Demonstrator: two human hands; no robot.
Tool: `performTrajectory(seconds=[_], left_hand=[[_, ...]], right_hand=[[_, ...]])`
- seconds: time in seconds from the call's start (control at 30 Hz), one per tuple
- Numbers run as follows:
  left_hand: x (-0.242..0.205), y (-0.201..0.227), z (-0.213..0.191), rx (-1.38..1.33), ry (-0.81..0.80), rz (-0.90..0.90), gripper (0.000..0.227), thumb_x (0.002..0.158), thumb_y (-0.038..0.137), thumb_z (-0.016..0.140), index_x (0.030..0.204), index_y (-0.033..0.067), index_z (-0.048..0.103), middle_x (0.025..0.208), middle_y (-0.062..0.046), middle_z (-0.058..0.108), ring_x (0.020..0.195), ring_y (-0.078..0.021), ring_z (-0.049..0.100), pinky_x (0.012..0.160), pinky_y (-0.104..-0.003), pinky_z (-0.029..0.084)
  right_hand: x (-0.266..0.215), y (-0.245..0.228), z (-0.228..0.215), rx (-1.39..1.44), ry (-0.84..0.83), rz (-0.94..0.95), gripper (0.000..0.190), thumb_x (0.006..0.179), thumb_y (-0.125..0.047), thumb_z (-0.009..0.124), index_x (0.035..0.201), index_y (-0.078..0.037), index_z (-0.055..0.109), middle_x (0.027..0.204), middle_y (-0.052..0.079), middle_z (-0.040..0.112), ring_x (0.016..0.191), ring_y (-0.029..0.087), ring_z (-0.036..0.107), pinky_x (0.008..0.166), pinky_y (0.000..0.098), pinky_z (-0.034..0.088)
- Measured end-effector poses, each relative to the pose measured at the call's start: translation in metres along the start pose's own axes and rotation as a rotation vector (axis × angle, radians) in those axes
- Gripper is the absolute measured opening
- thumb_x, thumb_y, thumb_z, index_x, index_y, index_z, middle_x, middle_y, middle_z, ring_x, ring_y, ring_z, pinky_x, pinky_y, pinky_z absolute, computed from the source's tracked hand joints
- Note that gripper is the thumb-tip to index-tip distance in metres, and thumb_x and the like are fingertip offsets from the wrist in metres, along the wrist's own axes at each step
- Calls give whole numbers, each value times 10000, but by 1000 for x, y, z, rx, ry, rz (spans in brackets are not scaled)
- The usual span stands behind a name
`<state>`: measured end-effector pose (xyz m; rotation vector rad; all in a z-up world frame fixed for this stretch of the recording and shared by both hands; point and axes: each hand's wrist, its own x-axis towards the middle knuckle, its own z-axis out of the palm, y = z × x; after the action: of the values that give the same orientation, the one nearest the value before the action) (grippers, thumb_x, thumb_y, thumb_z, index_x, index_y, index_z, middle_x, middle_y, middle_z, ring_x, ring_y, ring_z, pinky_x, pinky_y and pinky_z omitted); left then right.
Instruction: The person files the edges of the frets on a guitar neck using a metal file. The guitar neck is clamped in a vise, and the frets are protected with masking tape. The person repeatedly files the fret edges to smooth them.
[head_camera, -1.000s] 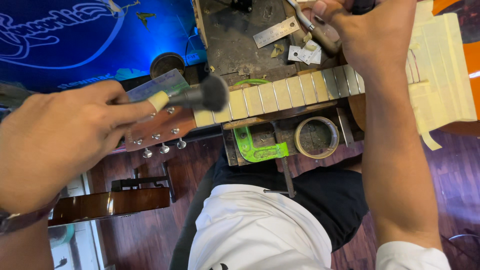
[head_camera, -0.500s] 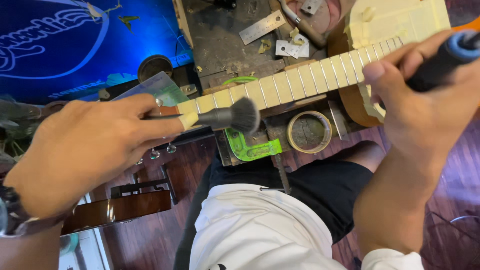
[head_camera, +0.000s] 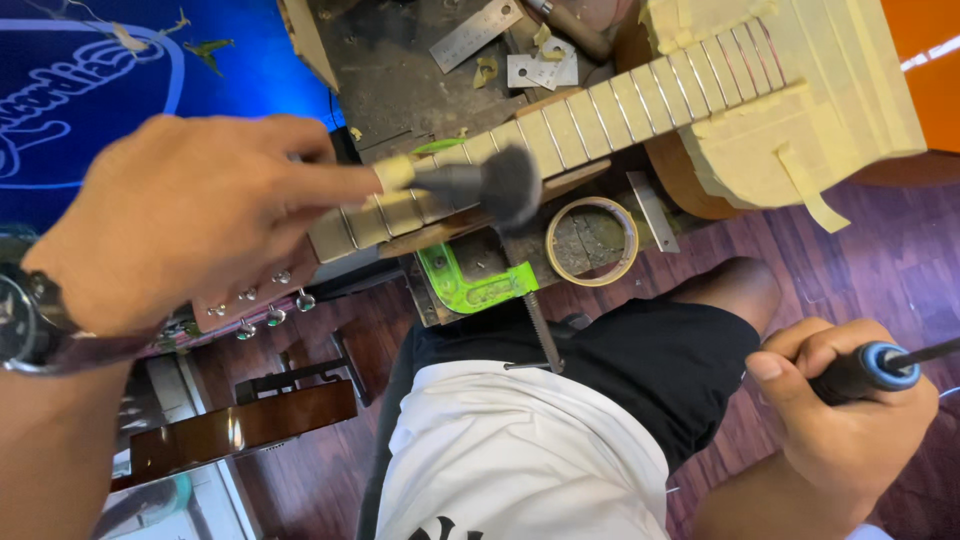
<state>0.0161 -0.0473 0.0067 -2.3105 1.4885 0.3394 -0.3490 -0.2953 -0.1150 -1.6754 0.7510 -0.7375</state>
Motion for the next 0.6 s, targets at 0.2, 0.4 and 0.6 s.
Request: performTrajectory(seconds=[0.2,0.4,0.6], left_hand=[[-1,14,6,124,103,34,317,951,325,592,1235,466,586,927,35,571,518,-306,628,370,-433,495],[24,3,19,48,436,-166,207,1189,300,639,1382,310,712,856,-81,546,619,-361,614,360,-490,512],[75,-1,36,-349,224,-30,508,966,-45,501,1388,143,714,972,-162,613,910,-425,597,509,-546,453]], right_hand=[[-11,9,-18,-53,7,-29,354,874,120,681,828,-60,380,663,143,472,634,203,529,645,296,456],[-17,-6,-10,-298,57,64,389,943,-36,766,1294,64,631,918,123,605,817,150,575,807,234,472],[-24,-14,2,-179,38,100,427,944,-21,672,1350,99,621,847,111,581,715,116,495,710,202,409]])
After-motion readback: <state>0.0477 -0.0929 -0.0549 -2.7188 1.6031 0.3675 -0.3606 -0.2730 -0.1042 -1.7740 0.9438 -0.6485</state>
